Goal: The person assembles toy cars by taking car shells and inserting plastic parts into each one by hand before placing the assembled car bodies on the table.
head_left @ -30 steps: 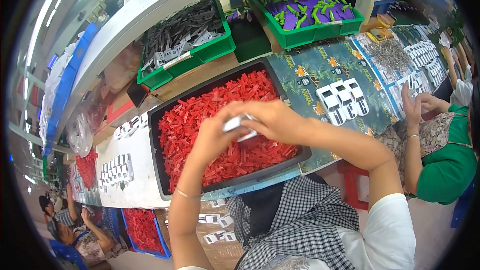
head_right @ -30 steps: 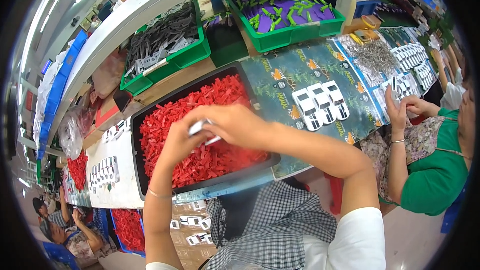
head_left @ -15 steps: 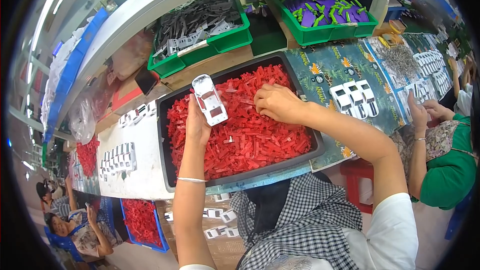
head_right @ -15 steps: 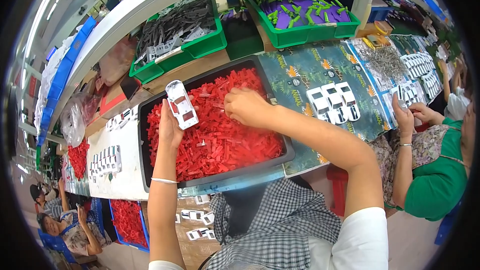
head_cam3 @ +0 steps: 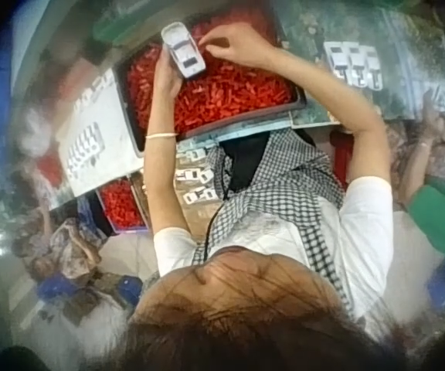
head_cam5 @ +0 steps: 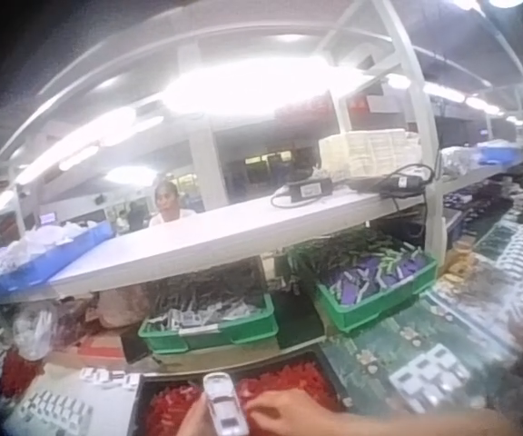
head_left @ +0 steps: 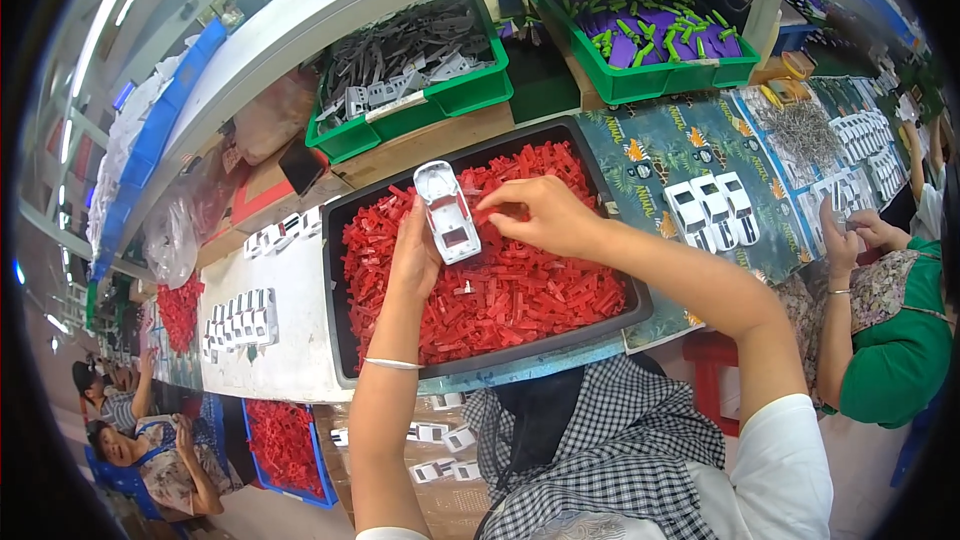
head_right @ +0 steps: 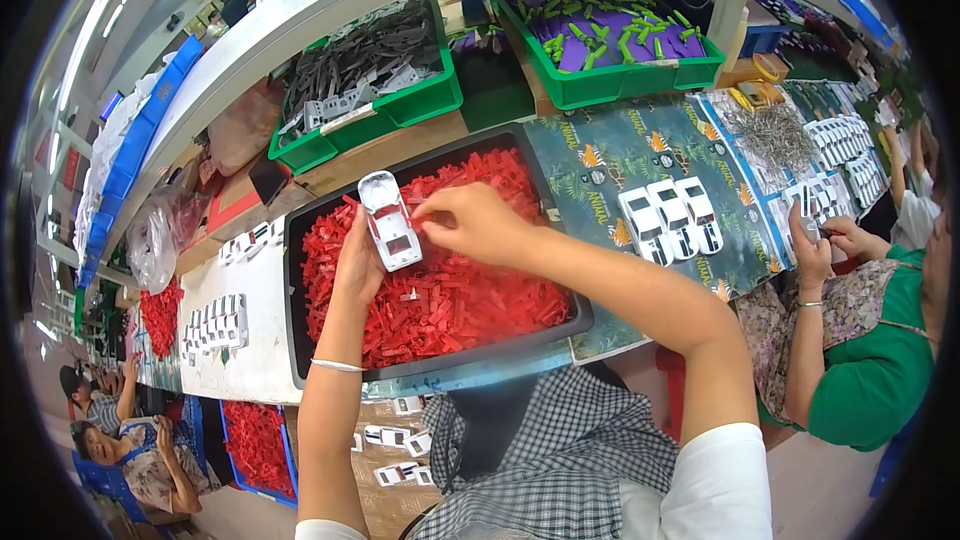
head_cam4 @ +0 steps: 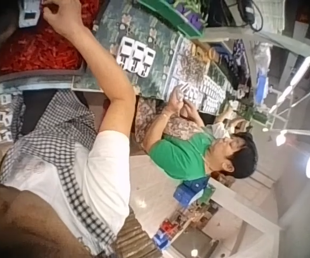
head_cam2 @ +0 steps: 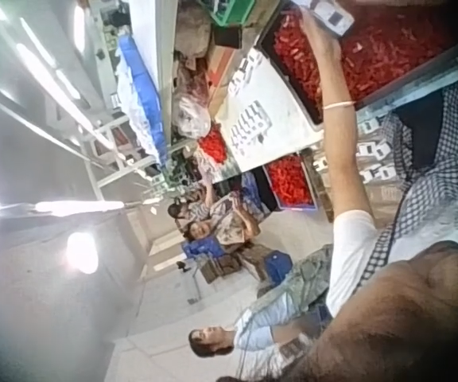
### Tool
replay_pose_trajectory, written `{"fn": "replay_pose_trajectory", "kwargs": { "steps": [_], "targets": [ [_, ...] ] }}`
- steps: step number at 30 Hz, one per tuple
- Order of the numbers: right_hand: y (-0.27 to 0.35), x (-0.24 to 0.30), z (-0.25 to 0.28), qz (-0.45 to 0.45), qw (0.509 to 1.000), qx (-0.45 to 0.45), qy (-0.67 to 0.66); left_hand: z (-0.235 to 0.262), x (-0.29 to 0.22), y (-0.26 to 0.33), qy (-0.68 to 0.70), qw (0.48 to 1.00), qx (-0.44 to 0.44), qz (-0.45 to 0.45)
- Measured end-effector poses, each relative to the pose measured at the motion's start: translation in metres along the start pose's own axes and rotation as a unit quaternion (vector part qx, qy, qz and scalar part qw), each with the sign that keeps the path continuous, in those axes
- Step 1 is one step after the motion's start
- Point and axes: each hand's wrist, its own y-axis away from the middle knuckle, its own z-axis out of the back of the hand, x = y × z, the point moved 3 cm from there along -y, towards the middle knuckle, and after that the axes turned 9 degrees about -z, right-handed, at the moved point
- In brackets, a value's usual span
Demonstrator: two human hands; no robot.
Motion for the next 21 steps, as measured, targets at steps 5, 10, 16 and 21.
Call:
{"fn": "replay_pose_trajectory", "kwargs": {
  "steps": [5,10,16,21],
  "targets": [
    [-0.022,0.013,-0.038,-0.022,0.984,-0.048,0.172,-0.009,0.007,0.005,-0.019,0.999,-0.008,0.031],
    [-0.016,0.01,-0.053,0.164,0.928,-0.095,0.321,-0.007,0.005,0.004,0.007,1.0,-0.018,0.002],
    [-0.015,0.007,-0.046,0.154,0.941,-0.146,0.264,-0.017,-0.001,0.007,0.016,1.0,0.009,-0.006],
    [-0.014,0.002,-0.046,0.121,0.94,-0.094,0.303,-0.017,0.003,0.008,0.006,1.0,0.002,0.003]
  ]
}}
